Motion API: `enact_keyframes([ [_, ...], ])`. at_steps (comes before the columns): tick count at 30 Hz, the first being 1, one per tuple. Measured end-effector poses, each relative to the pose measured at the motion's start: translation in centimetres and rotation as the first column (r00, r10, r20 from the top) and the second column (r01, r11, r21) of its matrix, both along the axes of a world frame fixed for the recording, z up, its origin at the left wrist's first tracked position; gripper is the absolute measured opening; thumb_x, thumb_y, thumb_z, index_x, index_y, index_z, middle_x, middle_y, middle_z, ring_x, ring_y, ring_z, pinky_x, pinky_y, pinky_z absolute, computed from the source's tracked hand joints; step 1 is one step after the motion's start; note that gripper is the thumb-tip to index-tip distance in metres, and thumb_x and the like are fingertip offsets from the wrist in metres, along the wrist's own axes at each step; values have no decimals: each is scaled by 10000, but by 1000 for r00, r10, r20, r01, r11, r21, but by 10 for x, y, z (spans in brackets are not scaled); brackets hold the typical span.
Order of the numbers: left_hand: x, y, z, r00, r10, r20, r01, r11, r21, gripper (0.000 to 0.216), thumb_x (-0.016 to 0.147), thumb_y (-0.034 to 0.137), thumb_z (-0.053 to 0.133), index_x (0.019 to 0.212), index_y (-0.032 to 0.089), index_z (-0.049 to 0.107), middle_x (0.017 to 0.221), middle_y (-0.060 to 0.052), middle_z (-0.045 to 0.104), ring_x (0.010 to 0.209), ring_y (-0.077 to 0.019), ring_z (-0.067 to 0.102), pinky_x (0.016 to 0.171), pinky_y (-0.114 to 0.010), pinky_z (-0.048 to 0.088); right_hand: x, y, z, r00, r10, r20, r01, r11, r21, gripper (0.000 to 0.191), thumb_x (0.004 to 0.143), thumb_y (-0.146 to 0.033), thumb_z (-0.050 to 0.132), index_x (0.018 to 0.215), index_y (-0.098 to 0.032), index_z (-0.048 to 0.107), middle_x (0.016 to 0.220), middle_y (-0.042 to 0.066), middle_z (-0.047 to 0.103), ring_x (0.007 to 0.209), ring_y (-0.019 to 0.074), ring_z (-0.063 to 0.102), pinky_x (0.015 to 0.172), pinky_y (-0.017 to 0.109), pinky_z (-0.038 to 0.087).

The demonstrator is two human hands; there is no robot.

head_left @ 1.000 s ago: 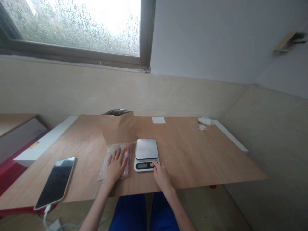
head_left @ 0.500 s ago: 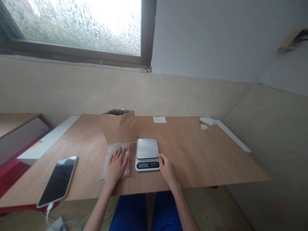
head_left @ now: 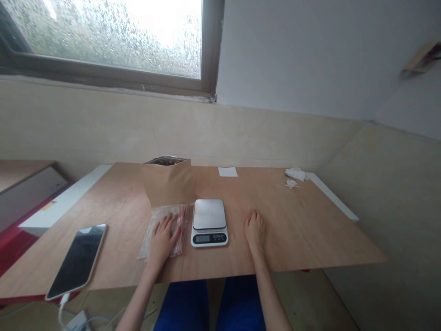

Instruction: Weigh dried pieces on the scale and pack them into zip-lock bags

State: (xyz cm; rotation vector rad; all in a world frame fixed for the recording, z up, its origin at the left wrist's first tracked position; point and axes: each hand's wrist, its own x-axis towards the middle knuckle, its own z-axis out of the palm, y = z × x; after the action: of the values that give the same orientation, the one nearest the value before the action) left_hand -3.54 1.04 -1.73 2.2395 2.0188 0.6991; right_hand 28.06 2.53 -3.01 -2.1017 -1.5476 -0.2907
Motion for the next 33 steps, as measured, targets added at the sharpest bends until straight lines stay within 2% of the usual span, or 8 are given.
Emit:
enact_keyframes([
  [7, 0, -1, 8, 999, -5, 36, 6, 999, -44, 409, 872, 370, 384, 1187, 168, 548, 1271, -107, 555, 1232, -236, 450, 1026, -391, 324, 1, 2, 2, 999, -30, 27, 31, 999, -17, 331, 836, -141, 359, 1073, -58, 574, 1030, 173, 610, 962, 261, 533, 816, 339, 362],
  [11, -4, 4, 27, 998, -55, -13, 50, 970, -240, 385, 834, 303, 446, 1181, 167, 542, 1307, -119, 520, 1205, -242, 480, 989, -378, 366, 1, 2, 3, 999, -31, 41, 32, 999, -29, 323, 838, -136, 363, 1060, -54, 582, 1009, 176, 616, 947, 261, 537, 798, 334, 359],
  [14, -9, 8, 61, 996, -87, -30, 73, 946, -317, 352, 805, 294, 486, 1097, 121, 580, 1201, -167, 589, 1129, -284, 537, 925, -397, 408, 1, 1, 4, 998, -26, 48, 28, 999, -27, 317, 840, -132, 360, 1052, -64, 586, 1003, 170, 617, 939, 258, 538, 800, 335, 352],
  [17, -8, 10, 116, 975, -188, 121, 212, 945, -247, 312, 860, 389, 390, 962, 192, 609, 974, -82, 678, 888, -220, 632, 763, -316, 469, 1, 1, 4, 998, -16, 57, 19, 999, -44, 316, 838, -132, 366, 1051, -60, 588, 1009, 171, 614, 942, 260, 535, 805, 338, 349],
  [20, 0, 21, 172, 954, -174, 244, 158, 984, 85, 335, 861, 451, 377, 890, 206, 603, 901, -47, 655, 748, -171, 609, 649, -268, 458, 1, 1, 4, 999, -14, 51, 16, 998, -55, 321, 841, -135, 362, 1058, -52, 584, 1028, 177, 610, 956, 263, 530, 815, 340, 347],
  [23, 8, 50, 204, 968, -65, 244, -22, 942, 336, 321, 862, 382, 375, 973, 184, 602, 1000, -74, 617, 852, -183, 590, 772, -296, 452, 1, 1, 4, 1000, -16, 25, 18, 999, -45, 326, 844, -140, 349, 1052, -54, 584, 1036, 181, 610, 956, 261, 530, 817, 343, 349],
  [28, 12, 97, 211, 993, 75, -88, -70, 996, 54, 317, 842, 310, 375, 990, 185, 626, 1031, -103, 644, 984, -260, 563, 843, -355, 419, 2, 2, 3, 999, -9, -53, 9, 1000, 10, 329, 831, -133, 338, 1032, -64, 589, 1004, 169, 619, 943, 248, 533, 815, 340, 360],
  [33, 16, 106, 216, 986, 125, -107, -136, 986, -101, 396, 842, 421, 349, 1012, 185, 618, 1069, -114, 655, 982, -267, 584, 747, -314, 445, 3, 2, 3, 996, -12, -89, 16, 999, 40, 329, 822, -144, 335, 1012, -75, 595, 975, 154, 624, 908, 246, 537, 796, 332, 364],
])
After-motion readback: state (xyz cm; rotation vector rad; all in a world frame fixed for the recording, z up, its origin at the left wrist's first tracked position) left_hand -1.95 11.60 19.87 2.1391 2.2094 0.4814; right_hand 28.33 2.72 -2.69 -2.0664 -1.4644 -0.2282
